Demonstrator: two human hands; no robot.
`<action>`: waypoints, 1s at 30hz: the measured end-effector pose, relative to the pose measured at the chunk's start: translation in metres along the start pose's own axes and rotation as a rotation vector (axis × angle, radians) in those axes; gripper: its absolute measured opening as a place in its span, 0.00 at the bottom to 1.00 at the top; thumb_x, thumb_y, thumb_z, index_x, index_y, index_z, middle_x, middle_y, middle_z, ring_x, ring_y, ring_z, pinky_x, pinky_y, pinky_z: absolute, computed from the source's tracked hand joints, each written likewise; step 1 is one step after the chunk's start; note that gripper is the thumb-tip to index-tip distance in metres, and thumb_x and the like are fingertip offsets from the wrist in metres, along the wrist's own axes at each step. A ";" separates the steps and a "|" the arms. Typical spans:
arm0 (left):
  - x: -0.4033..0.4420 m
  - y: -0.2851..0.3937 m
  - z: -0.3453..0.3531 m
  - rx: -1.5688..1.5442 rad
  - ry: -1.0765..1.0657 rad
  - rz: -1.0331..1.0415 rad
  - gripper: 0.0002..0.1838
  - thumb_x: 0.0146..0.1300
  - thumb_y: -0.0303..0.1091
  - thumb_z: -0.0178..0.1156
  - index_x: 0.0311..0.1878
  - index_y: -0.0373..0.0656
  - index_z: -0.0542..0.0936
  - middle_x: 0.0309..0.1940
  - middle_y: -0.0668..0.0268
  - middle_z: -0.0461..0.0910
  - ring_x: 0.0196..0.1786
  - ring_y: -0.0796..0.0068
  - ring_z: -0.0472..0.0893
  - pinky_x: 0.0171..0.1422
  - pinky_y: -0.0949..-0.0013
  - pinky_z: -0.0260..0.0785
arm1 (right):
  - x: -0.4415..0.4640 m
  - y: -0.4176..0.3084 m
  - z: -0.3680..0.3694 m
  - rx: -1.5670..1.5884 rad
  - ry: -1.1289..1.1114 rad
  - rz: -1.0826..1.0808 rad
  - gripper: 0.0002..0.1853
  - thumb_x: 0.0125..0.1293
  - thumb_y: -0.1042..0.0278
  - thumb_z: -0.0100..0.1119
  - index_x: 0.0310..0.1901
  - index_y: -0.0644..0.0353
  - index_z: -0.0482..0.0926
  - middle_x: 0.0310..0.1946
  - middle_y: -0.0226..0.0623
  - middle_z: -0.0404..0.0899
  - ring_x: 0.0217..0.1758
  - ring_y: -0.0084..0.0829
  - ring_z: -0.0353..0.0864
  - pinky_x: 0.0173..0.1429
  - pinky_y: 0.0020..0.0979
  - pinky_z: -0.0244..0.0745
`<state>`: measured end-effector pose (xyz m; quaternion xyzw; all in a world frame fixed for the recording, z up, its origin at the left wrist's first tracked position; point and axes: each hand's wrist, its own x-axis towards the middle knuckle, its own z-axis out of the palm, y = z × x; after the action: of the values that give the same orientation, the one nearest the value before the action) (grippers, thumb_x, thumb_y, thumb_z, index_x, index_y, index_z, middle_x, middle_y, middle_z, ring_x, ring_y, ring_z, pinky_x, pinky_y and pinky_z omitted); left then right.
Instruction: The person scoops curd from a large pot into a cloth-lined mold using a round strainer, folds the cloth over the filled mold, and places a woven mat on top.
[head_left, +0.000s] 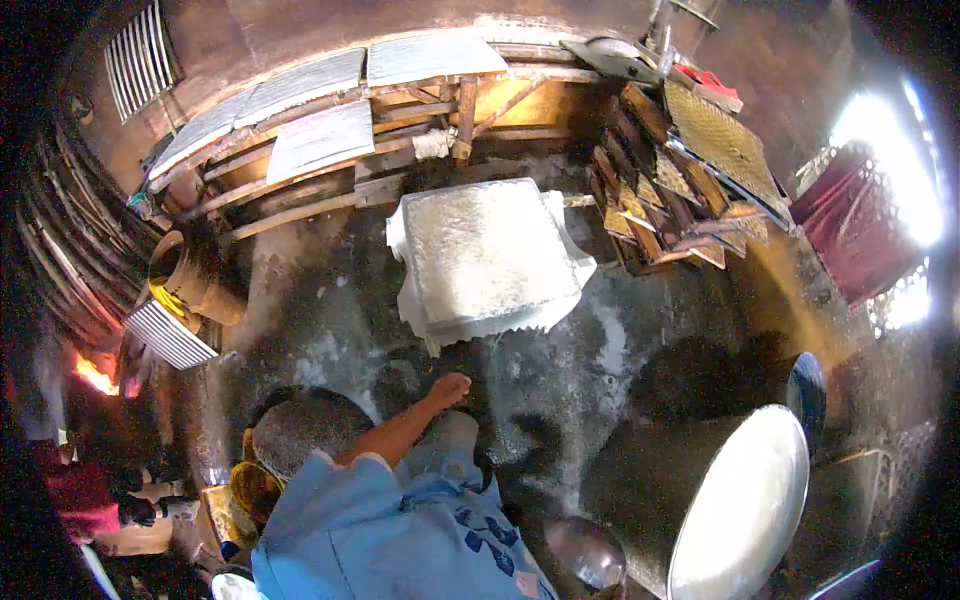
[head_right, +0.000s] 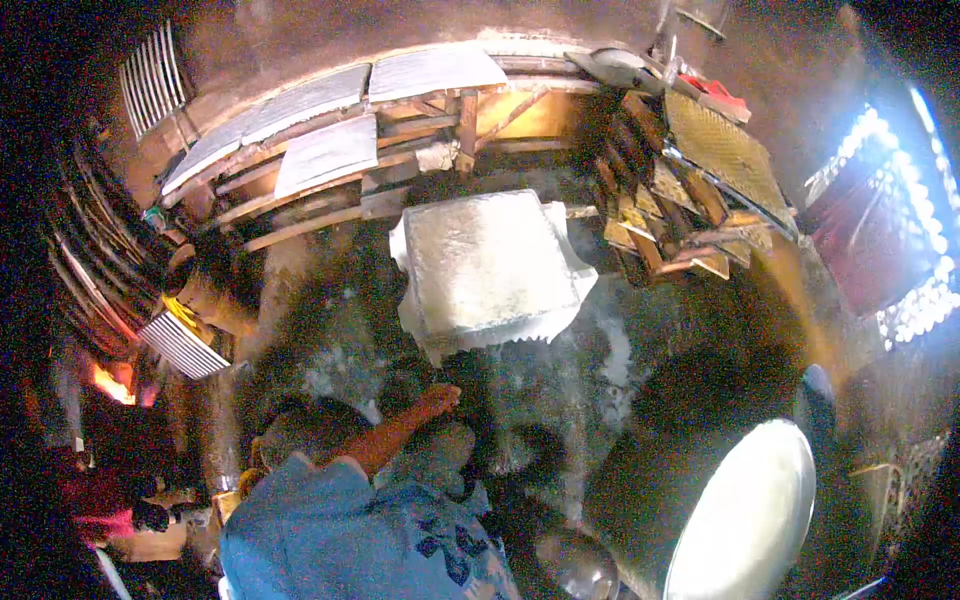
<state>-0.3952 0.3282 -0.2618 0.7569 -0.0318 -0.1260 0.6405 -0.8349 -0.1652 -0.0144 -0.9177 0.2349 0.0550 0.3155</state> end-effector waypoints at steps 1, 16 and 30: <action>-0.003 0.008 0.008 -0.030 -0.014 -0.025 0.16 0.60 0.46 0.51 0.35 0.43 0.79 0.28 0.65 0.78 0.29 0.73 0.78 0.34 0.66 0.69 | -0.019 0.028 0.010 0.082 0.049 0.132 0.27 0.54 0.60 0.57 0.56 0.58 0.70 0.42 0.39 0.80 0.39 0.36 0.81 0.40 0.32 0.75; 0.024 0.045 0.106 0.127 -0.147 -0.223 0.14 0.59 0.41 0.48 0.38 0.42 0.79 0.29 0.62 0.80 0.28 0.63 0.80 0.36 0.64 0.71 | -0.066 -0.062 -0.007 -0.037 -0.225 0.313 0.25 0.61 0.69 0.48 0.62 0.50 0.64 0.55 0.41 0.70 0.51 0.40 0.74 0.50 0.38 0.72; 0.161 0.044 -0.009 -0.502 0.179 -0.387 0.20 0.63 0.46 0.52 0.46 0.37 0.76 0.37 0.62 0.78 0.38 0.74 0.77 0.42 0.71 0.70 | 0.287 -0.161 0.141 0.134 -0.431 0.311 0.17 0.64 0.64 0.50 0.54 0.53 0.67 0.51 0.36 0.70 0.48 0.36 0.73 0.49 0.40 0.70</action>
<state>-0.2326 0.2947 -0.2412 0.5754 0.2011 -0.1824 0.7715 -0.4995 -0.0831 -0.1088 -0.8149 0.3037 0.2811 0.4060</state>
